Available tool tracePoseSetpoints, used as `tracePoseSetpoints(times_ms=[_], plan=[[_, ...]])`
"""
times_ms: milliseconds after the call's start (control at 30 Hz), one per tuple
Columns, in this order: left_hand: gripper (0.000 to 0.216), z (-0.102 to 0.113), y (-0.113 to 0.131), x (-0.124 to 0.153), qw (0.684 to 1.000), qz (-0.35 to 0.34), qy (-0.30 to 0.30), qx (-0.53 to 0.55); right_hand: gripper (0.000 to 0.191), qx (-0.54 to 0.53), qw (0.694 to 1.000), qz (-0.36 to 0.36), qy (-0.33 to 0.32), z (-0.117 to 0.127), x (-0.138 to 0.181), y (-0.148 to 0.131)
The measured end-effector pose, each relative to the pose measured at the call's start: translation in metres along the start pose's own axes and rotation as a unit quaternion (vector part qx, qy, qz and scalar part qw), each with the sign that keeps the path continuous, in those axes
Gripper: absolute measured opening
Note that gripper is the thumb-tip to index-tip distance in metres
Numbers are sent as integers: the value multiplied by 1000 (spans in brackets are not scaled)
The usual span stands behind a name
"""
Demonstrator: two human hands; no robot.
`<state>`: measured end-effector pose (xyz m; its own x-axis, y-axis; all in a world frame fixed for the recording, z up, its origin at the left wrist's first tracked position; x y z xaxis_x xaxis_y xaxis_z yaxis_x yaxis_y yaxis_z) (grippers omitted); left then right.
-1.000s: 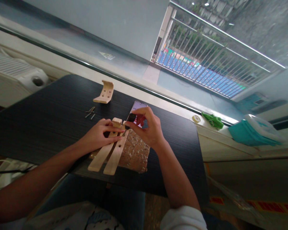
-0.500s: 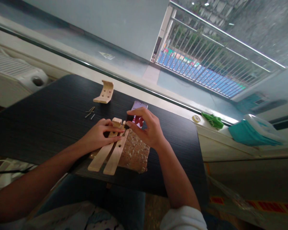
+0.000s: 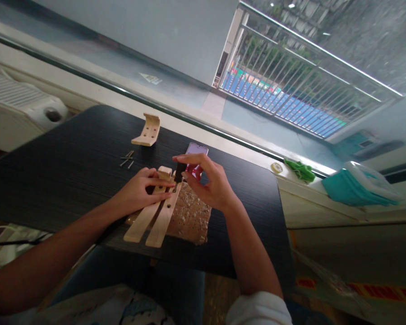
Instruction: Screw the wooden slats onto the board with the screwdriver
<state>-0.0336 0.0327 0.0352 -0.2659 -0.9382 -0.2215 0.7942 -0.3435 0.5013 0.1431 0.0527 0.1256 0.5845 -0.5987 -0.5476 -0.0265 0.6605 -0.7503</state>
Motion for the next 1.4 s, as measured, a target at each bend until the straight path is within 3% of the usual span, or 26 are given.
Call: tracePoseSetpoints(times_ms=[200,667,1400], plan=[[29,0,0,0,1000,0,2,-2,26,-10,999,-40,-4,-3,1,5],[29,0,2,-1,1000,-7,0,-10,29,15,1000,-13,-7,1,0,2],[30,1,2,0,1000,-5,0,0,27,71,996,3,57,3,1,7]])
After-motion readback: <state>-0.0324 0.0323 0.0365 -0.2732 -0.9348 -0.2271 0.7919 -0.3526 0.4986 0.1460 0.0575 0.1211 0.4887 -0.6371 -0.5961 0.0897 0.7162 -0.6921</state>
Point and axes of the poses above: each hand's wrist, its own x-axis away from the middle knuckle, its own z-axis out of the back of the hand, y = z × x, the point moved 4 cm from there along -x, towards the middle knuckle, and after that the axes turned 15 degrees about -x, right-handed, at the moved point
